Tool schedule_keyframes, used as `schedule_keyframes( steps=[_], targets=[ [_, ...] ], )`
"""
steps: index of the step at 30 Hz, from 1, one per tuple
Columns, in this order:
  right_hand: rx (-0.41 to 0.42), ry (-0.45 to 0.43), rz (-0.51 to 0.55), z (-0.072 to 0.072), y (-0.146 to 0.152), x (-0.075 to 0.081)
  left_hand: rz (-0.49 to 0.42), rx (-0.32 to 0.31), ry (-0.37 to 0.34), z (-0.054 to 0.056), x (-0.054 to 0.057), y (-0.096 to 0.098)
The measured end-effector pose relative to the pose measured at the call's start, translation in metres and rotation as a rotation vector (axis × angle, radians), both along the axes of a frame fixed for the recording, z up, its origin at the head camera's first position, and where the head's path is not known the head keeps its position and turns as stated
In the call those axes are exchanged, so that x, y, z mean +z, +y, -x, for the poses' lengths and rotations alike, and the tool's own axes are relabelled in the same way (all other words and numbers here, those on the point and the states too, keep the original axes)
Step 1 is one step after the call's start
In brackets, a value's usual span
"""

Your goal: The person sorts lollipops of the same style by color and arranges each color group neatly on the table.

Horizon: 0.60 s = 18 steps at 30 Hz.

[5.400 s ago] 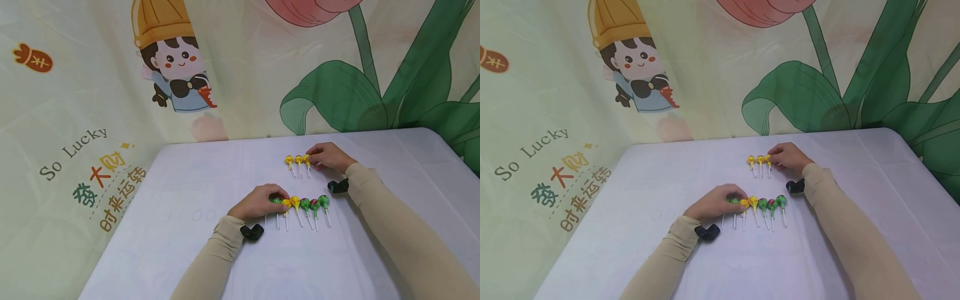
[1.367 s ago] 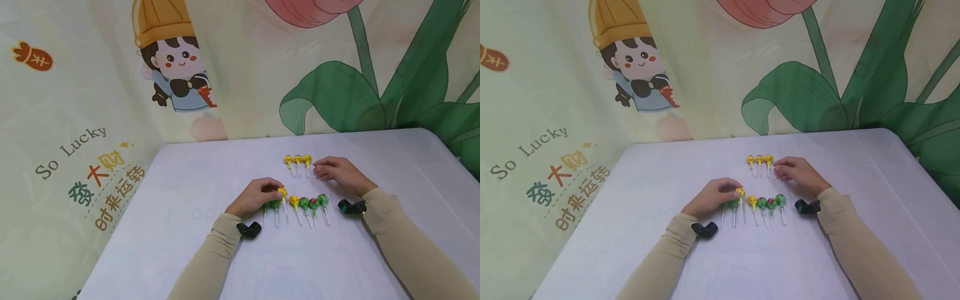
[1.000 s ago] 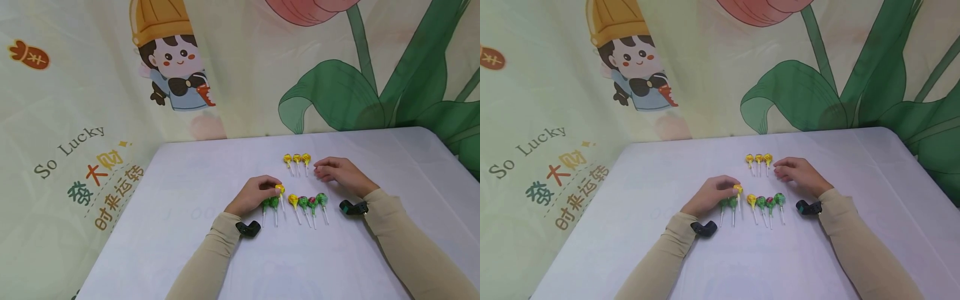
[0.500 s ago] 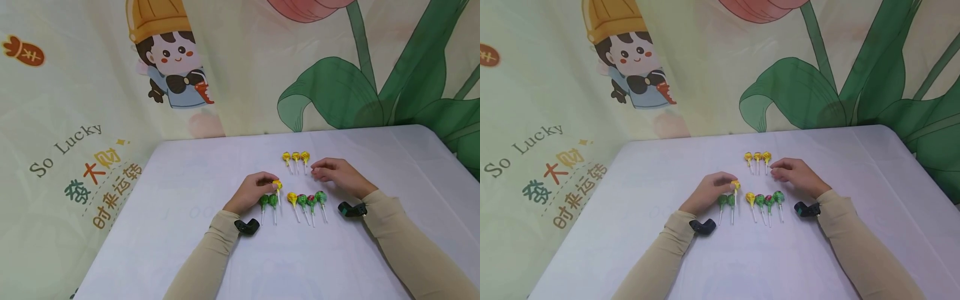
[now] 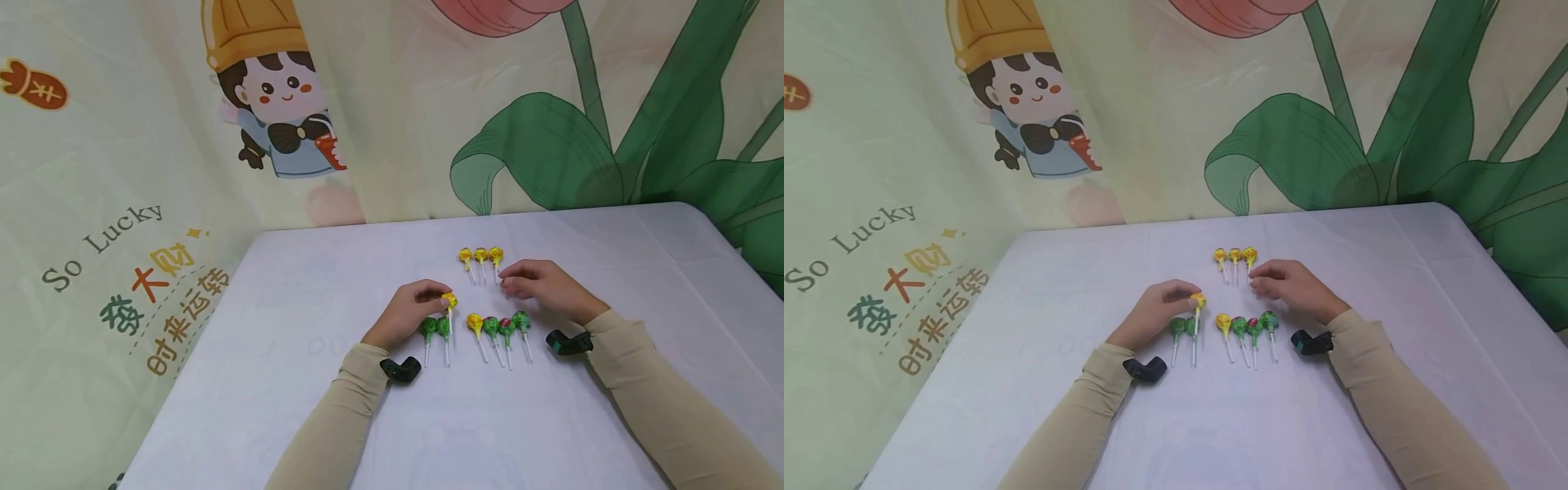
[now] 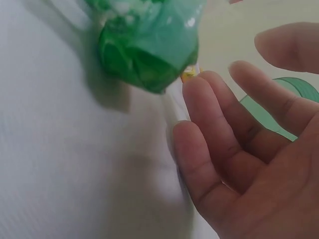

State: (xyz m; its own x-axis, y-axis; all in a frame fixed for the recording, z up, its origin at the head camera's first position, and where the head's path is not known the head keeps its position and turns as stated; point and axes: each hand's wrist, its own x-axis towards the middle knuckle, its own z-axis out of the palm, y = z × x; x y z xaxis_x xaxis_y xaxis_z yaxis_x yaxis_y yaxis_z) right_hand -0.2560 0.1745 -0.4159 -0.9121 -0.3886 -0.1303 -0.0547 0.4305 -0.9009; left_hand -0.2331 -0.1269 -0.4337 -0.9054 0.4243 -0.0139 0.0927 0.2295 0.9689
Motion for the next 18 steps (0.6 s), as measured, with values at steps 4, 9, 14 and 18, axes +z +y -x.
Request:
schedule_keyframes(
  steps=[4, 9, 14, 18],
  targets=[
    [0.02, 0.012, -0.02, -0.001, -0.003, 0.0, 0.007, 0.002, 0.001, 0.001, 0.0, 0.0],
    [0.048, 0.028, -0.082, -0.002, -0.007, 0.001, 0.03, 0.023, 0.014, 0.0, 0.001, 0.003],
    [0.071, 0.045, -0.135, -0.007, -0.014, 0.002, 0.051, 0.033, 0.043, 0.0, 0.004, 0.002],
    [0.111, 0.069, -0.162, -0.013, -0.021, 0.002, 0.077, 0.06, 0.066, 0.003, 0.003, -0.004]
  ],
)
